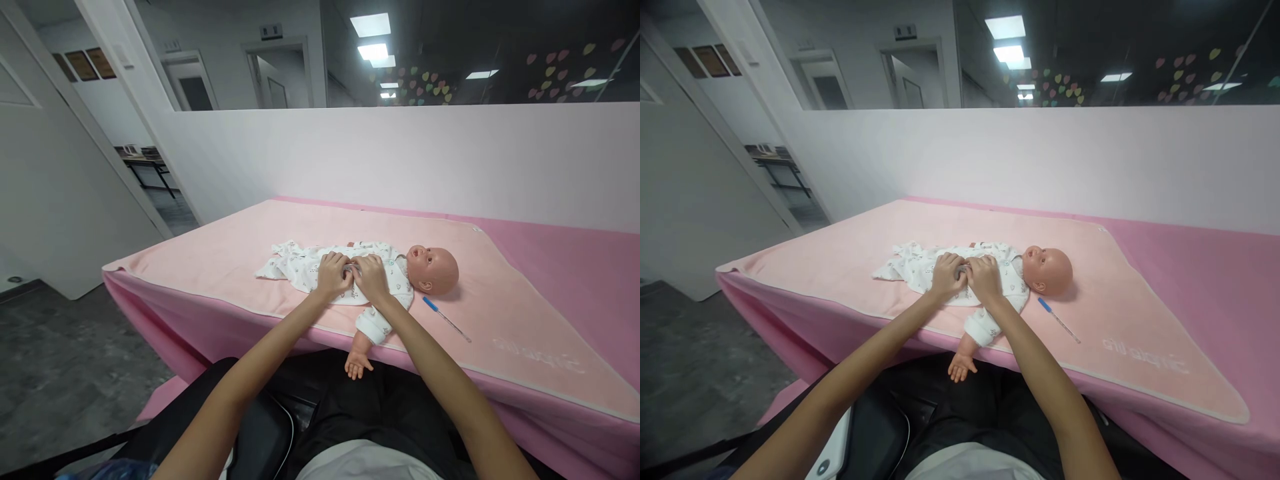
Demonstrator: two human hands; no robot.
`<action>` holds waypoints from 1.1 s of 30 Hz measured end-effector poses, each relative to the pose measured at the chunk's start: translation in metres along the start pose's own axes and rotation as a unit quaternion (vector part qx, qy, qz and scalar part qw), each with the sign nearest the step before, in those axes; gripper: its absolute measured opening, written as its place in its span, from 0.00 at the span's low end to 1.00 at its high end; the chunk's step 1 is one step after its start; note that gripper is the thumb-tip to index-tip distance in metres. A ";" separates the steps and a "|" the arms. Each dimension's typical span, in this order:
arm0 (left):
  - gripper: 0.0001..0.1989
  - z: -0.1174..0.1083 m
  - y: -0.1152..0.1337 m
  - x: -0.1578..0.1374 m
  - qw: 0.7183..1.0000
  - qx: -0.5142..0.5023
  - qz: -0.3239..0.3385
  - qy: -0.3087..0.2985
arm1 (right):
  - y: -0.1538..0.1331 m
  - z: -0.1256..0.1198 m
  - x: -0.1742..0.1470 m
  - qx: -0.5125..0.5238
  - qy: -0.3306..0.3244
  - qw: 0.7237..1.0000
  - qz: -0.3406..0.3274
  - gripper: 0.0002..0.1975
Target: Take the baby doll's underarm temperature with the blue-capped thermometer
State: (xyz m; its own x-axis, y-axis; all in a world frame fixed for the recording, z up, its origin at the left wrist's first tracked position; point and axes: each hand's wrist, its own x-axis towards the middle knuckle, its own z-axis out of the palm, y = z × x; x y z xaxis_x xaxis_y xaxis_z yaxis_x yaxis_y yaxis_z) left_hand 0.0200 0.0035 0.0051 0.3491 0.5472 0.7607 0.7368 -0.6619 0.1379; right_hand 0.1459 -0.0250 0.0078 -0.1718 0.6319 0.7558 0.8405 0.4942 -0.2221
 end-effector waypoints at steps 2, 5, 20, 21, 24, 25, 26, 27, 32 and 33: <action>0.04 0.000 -0.001 0.000 1.000 -0.015 -0.007 0.007 | 0.000 0.000 0.000 -0.002 -0.001 1.000 0.001 0.06; 0.05 0.000 -0.001 -0.001 0.999 -0.039 -0.016 0.017 | 0.000 0.000 0.000 -0.002 0.001 1.000 0.000 0.06; 0.14 -0.002 -0.005 -0.005 0.994 -0.107 -0.019 0.029 | -0.001 0.000 -0.001 -0.024 -0.016 0.999 0.020 0.07; 0.14 -0.002 -0.006 -0.006 0.993 -0.111 -0.017 0.033 | 0.000 0.001 -0.001 -0.023 -0.015 0.999 0.019 0.07; 0.15 -0.002 -0.006 -0.007 0.992 -0.117 -0.012 0.039 | 0.000 0.001 -0.002 -0.025 -0.014 0.999 0.018 0.07; 0.15 -0.002 -0.005 -0.007 0.992 -0.117 -0.011 0.040 | 0.000 0.002 -0.002 -0.027 -0.013 0.999 0.018 0.07; 0.15 -0.002 -0.005 -0.007 0.992 -0.118 -0.009 0.042 | 0.000 0.002 -0.002 -0.029 -0.011 0.999 0.019 0.07; 0.15 -0.002 -0.005 -0.006 0.992 -0.120 -0.007 0.043 | 0.000 0.002 -0.002 -0.031 -0.009 0.999 0.019 0.07; 0.12 -0.003 -0.004 -0.007 0.991 -0.126 0.000 0.039 | -0.001 0.001 -0.003 -0.035 -0.010 0.999 0.026 0.06; 0.12 -0.003 -0.004 -0.007 0.991 -0.127 0.002 0.036 | -0.001 0.001 -0.003 -0.036 -0.011 0.999 0.028 0.06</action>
State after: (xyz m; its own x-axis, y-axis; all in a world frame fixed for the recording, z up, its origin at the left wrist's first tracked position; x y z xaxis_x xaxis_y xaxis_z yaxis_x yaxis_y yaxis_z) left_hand 0.0124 0.0008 0.0013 0.3026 0.5122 0.8038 0.5632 -0.7764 0.2827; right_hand 0.1445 -0.0266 0.0054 -0.1332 0.6703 0.7300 0.8836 0.4140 -0.2189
